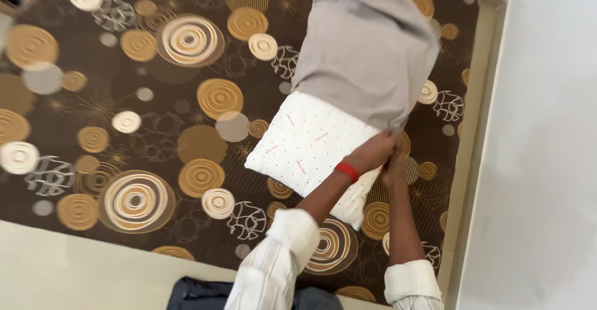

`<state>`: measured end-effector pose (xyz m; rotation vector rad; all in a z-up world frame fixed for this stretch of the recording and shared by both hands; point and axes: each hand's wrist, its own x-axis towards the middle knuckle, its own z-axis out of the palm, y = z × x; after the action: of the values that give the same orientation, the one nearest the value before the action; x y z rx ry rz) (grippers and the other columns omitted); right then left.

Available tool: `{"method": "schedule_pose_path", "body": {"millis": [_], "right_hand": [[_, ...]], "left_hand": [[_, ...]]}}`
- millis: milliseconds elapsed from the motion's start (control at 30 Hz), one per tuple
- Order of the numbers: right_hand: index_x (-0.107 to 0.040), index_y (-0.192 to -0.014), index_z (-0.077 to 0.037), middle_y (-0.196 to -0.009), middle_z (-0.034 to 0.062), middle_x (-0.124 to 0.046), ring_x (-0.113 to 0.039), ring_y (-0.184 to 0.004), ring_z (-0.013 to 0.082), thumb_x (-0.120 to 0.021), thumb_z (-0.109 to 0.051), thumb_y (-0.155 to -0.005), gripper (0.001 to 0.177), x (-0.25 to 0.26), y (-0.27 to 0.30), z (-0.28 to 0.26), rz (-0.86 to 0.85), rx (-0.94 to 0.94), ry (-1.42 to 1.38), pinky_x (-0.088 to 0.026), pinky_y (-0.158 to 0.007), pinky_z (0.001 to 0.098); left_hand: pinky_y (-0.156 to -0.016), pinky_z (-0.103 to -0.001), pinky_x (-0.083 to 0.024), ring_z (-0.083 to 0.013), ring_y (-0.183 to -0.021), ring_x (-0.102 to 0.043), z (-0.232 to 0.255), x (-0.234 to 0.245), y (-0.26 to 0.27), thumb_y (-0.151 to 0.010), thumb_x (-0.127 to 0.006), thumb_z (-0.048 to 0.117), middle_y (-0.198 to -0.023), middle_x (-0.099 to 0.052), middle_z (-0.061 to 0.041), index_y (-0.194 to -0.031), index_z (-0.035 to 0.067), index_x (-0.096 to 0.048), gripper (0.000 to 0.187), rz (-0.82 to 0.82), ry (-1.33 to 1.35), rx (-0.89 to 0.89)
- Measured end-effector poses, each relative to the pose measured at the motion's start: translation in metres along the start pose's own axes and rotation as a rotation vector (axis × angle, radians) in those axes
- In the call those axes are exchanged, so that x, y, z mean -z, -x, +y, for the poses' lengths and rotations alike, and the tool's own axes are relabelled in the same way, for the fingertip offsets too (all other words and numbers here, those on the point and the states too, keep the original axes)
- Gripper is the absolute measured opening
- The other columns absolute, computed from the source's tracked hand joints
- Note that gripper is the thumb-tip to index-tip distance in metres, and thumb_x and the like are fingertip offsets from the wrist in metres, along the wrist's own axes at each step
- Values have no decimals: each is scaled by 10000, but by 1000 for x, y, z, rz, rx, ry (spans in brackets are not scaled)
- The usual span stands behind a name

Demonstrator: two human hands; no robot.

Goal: The person places a pillow into a gray pillowcase on a patterned bed. They align the corners, pull the case over the pillow, and smooth the fabric to fit it neatly.

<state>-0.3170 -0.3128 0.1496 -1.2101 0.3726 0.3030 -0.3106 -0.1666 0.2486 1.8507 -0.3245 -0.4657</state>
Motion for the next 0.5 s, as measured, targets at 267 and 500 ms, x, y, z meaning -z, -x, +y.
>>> {"method": "schedule_pose_path", "body": {"millis": [267,500], "right_hand": [[-110,-1665,-177,-1666,228,-85,-200,-1497,423,-594,-664,-886,1038,33,-10,115,323,-26,791,-328,-1133,648],[-443,-1528,-38,-1517,231,-443,-434,-1396,413,-644,-405,-1037,645,9,-57,72,168,631,1531,-429,-1098,611]], "left_hand": [[-1097,-419,-545,-321,-1245,-615,-244,6,64,-980,-479,-102,-1480,-545,-219,-1441,-5,-532,475,244,-490,-56],[-969,-610,-448,-392,-1366,-409,-197,93,18,-898,-677,257,-1517,-398,-251,-1426,40,-487,601,326,-776,60]]}}
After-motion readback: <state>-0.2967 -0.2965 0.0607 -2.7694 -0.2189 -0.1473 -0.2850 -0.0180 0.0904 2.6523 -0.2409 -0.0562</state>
